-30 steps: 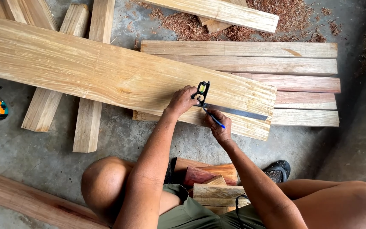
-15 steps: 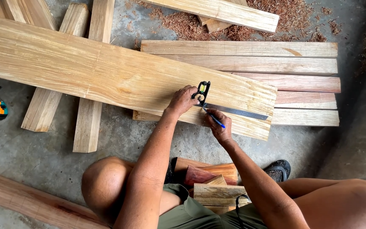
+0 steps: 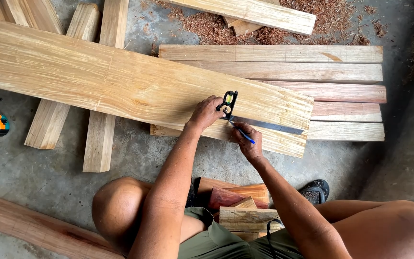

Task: The person measures and marks wood planks using a combination square and a pen.

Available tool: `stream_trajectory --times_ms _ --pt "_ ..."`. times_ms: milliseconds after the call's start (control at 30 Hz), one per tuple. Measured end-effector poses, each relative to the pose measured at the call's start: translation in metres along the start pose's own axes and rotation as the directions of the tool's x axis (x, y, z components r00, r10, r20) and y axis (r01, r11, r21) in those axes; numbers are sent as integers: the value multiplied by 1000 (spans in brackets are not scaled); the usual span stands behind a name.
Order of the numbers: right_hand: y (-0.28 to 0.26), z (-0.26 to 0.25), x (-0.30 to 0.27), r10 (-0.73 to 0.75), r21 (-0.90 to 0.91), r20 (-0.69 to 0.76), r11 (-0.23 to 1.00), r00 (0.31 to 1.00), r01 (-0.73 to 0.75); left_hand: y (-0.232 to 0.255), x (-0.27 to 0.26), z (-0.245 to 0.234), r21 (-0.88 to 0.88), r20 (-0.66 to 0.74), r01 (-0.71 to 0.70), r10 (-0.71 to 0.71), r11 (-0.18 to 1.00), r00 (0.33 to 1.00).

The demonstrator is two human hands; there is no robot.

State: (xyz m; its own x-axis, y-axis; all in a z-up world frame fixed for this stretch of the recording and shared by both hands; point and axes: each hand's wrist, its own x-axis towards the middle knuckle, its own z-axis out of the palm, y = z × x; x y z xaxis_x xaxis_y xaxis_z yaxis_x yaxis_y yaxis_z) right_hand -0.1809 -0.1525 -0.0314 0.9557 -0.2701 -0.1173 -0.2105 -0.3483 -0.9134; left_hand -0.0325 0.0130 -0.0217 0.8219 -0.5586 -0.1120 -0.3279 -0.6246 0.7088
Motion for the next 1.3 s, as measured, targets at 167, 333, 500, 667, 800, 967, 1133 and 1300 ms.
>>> stream_trajectory --times_ms 167,333,500,667,800,967,1133,1300 --pt "4 2 0 20 46 -5 999 1000 -20 4 0 -3 0 19 29 -29 1000 999" --pt "4 3 0 1 30 -15 1000 1000 -1 4 0 -3 -3 14 24 -24 1000 1000" --pt "2 1 2 15 13 -10 1000 1000 -14 9 -1 -7 -12 29 44 -44 999 999" --pt "1 -1 3 11 15 7 1000 1000 -11 6 0 -4 -14 19 35 -35 999 999" --pt "-4 -2 1 10 -11 -2 1000 1000 -10 6 0 -5 -14 22 37 -37 999 999" --pt "9 -1 3 37 120 -7 992 999 -36 4 -3 -1 -33 3 41 -41 999 999" --pt "9 -10 -28 177 457 -153 885 972 -89 -26 -4 11 -46 -27 100 -102 994 994" --pt "68 17 -79 222 363 -189 921 957 -142 -30 -65 24 -720 168 479 -544 502 822"
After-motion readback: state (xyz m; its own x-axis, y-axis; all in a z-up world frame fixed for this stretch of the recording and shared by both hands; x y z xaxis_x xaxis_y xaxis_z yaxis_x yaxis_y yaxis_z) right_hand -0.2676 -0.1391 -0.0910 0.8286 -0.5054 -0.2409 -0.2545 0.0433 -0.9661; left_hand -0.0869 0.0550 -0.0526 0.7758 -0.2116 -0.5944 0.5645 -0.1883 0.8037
